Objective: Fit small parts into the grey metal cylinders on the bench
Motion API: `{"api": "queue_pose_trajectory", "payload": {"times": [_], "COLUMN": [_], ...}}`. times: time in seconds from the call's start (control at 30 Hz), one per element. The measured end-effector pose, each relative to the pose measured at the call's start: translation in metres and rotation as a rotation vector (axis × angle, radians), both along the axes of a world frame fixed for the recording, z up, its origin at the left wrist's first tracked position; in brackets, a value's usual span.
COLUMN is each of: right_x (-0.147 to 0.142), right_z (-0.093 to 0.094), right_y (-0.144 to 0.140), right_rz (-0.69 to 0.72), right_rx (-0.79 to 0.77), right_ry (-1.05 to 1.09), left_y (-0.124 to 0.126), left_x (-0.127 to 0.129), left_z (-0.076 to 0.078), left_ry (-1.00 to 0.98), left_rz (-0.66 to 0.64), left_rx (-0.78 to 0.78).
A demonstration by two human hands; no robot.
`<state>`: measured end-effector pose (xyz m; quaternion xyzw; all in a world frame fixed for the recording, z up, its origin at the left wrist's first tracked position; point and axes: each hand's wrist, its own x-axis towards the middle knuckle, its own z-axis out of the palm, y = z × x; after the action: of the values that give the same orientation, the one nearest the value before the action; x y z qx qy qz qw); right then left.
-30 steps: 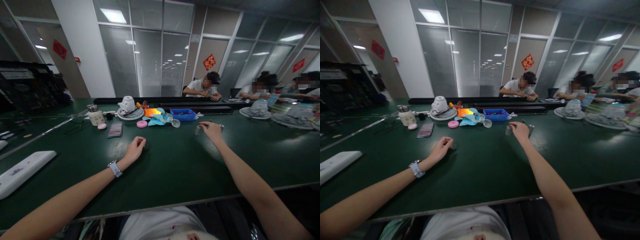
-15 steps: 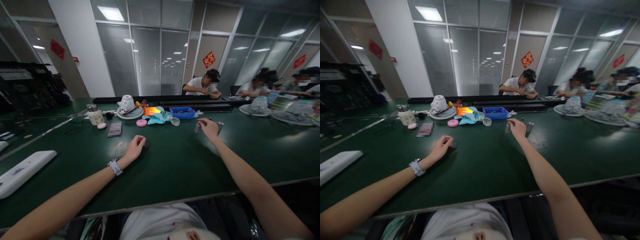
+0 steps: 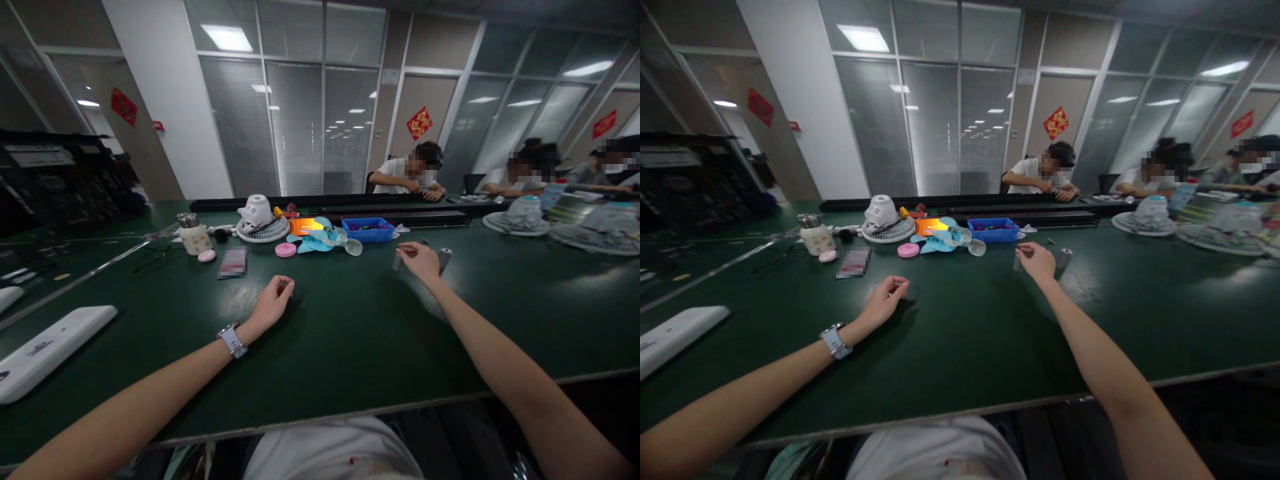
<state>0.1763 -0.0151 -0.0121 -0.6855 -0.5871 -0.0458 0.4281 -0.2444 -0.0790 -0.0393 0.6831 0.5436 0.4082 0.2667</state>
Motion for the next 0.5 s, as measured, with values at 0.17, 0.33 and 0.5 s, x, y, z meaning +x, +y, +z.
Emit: {"api": "queue_pose_trajectory", "payload": {"times": [0.17, 0.33, 0.5], "right_x": [0.005, -0.062, -0.165], "right_z": [-0.013, -0.005, -0.004], "right_y": [0.01, -0.016, -0.075], "right_rz": [-0.004, 0.311, 0.827], "right_rx": [-0.144, -0.118, -0.169], "right_ry": [0.204, 0.369, 0.267], "left_y": [0.001, -0.017, -0.038], "left_x": [0.0, 0.009, 0.026], "left_z": [-0.001, 0.014, 0.022], "left_ry": [0.004, 0.03, 0.069], "left_rz": [-0.023, -0.164, -0.314], "left_rx": [0.006, 0.085, 0.181]}}
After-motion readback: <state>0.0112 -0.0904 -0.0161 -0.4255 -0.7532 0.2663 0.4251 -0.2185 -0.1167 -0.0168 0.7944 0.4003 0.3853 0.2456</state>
